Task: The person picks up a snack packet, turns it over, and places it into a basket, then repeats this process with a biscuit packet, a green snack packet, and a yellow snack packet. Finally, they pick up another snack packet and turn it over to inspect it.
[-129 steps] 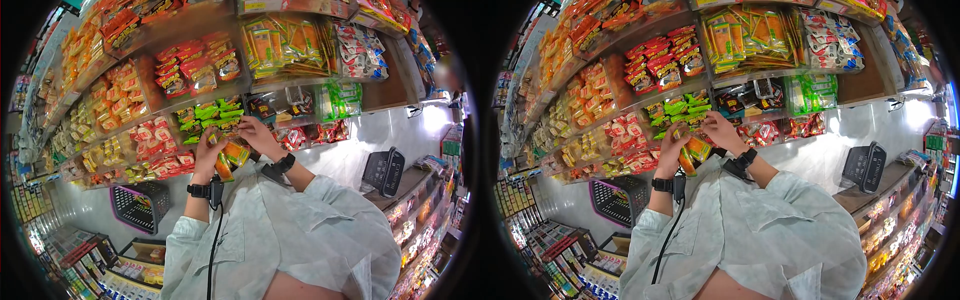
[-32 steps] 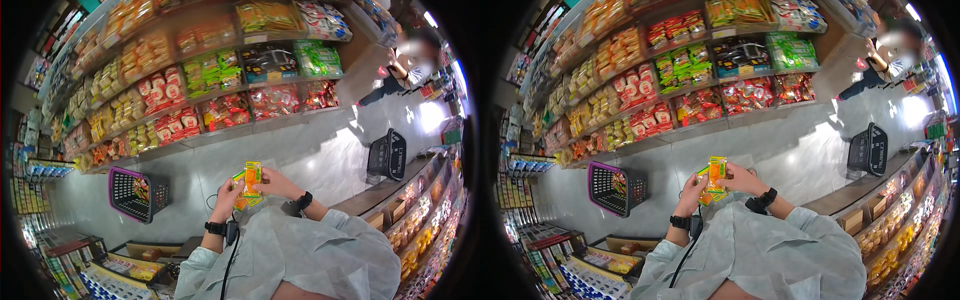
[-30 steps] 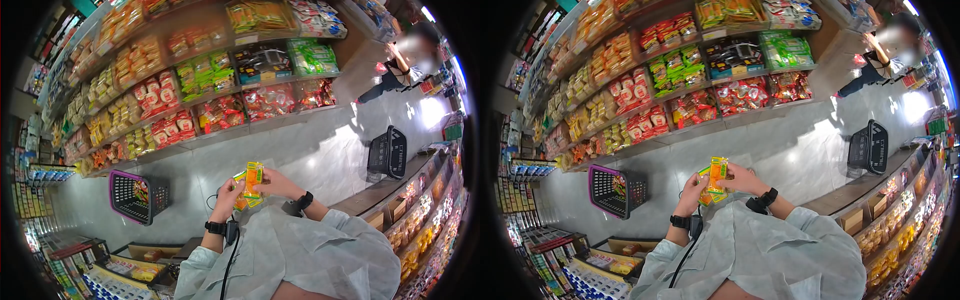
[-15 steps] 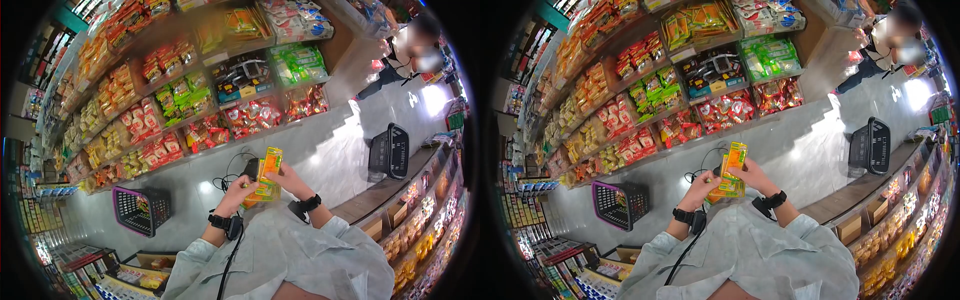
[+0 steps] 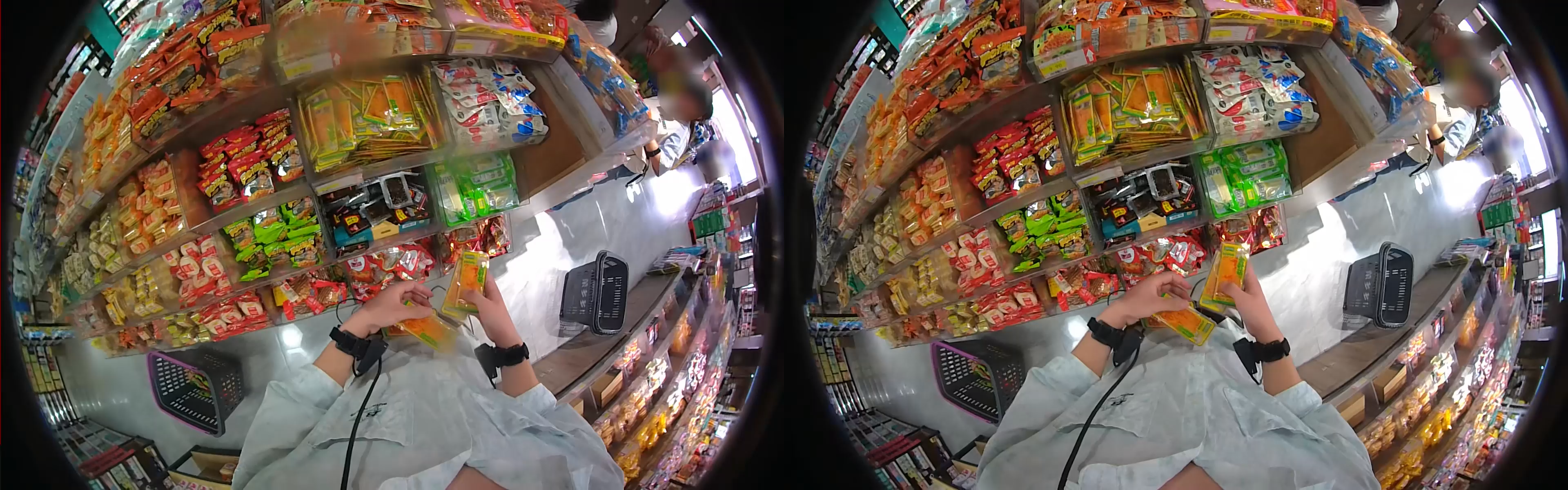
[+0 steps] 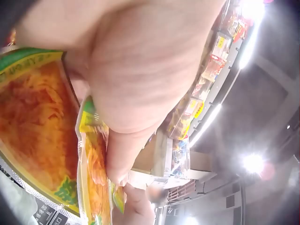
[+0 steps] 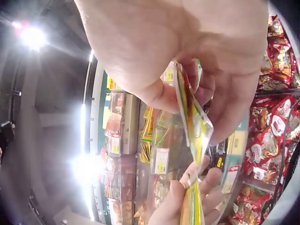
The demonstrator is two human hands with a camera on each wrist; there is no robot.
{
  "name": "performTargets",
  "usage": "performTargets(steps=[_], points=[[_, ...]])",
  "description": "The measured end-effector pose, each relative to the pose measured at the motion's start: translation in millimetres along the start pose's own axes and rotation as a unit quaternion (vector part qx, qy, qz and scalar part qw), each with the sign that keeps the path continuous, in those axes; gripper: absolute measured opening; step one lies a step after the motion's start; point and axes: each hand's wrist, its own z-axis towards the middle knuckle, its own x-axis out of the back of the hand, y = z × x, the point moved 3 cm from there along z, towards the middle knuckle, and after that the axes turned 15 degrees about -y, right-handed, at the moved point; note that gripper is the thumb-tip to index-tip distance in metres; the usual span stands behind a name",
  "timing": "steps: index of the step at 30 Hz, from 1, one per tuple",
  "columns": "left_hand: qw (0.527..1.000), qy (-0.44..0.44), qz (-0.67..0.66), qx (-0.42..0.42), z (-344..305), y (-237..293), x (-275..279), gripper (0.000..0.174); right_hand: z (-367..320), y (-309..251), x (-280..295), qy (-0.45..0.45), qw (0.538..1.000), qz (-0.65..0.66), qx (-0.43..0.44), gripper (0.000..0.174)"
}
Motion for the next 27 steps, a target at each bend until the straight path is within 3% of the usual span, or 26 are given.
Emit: performTargets(steps=[2, 5, 8, 12, 15, 17, 19, 20, 22, 24, 25, 27], points=[[0.999, -0.015, -0.031, -0.012, 0, 10, 9, 0.047, 16, -14, -1, -0.01, 1.0, -0.005, 0.0, 0.064], [0.998, -0.017, -0.042, -0.03, -1, 32, 20, 0.06, 43, -28, -4, -0.045, 0.999, -0.023, 0.018, 0.06], [0.997, 0.002, -0.056, -0.055, 2, 52, 23, 0.063, 73, -42, -10, -0.077, 0.988, -0.133, 0.029, 0.058], [0.992, 0.073, -0.018, -0.099, 10, 86, 33, 0.072, 122, -79, -17, -0.119, 0.975, -0.177, 0.058, 0.061], [0.981, 0.128, 0.011, -0.146, 13, 131, 47, 0.077, 167, -124, -24, -0.139, 0.944, -0.268, 0.133, 0.062], [0.962, 0.192, 0.091, -0.171, 18, 161, 62, 0.084, 209, -152, -31, -0.182, 0.956, -0.167, 0.155, 0.063], [0.941, 0.247, 0.061, -0.221, 25, 191, 70, 0.087, 239, -180, -42, -0.2, 0.96, -0.075, 0.183, 0.064], [0.935, 0.277, 0.053, -0.217, 28, 203, 72, 0.09, 244, -183, -43, -0.169, 0.958, -0.103, 0.209, 0.063], [0.919, 0.334, 0.037, -0.205, 34, 205, 78, 0.088, 259, -189, -44, -0.104, 0.947, -0.155, 0.262, 0.063], [0.913, 0.365, 0.003, -0.184, 34, 192, 74, 0.085, 250, -182, -37, -0.143, 0.922, -0.234, 0.274, 0.06], [0.912, 0.362, -0.001, -0.195, 34, 182, 73, 0.075, 242, -175, -31, -0.161, 0.907, -0.274, 0.275, 0.058], [0.916, 0.351, -0.027, -0.191, 33, 158, 69, 0.055, 214, -165, -25, -0.242, 0.94, -0.178, 0.161, 0.052]])
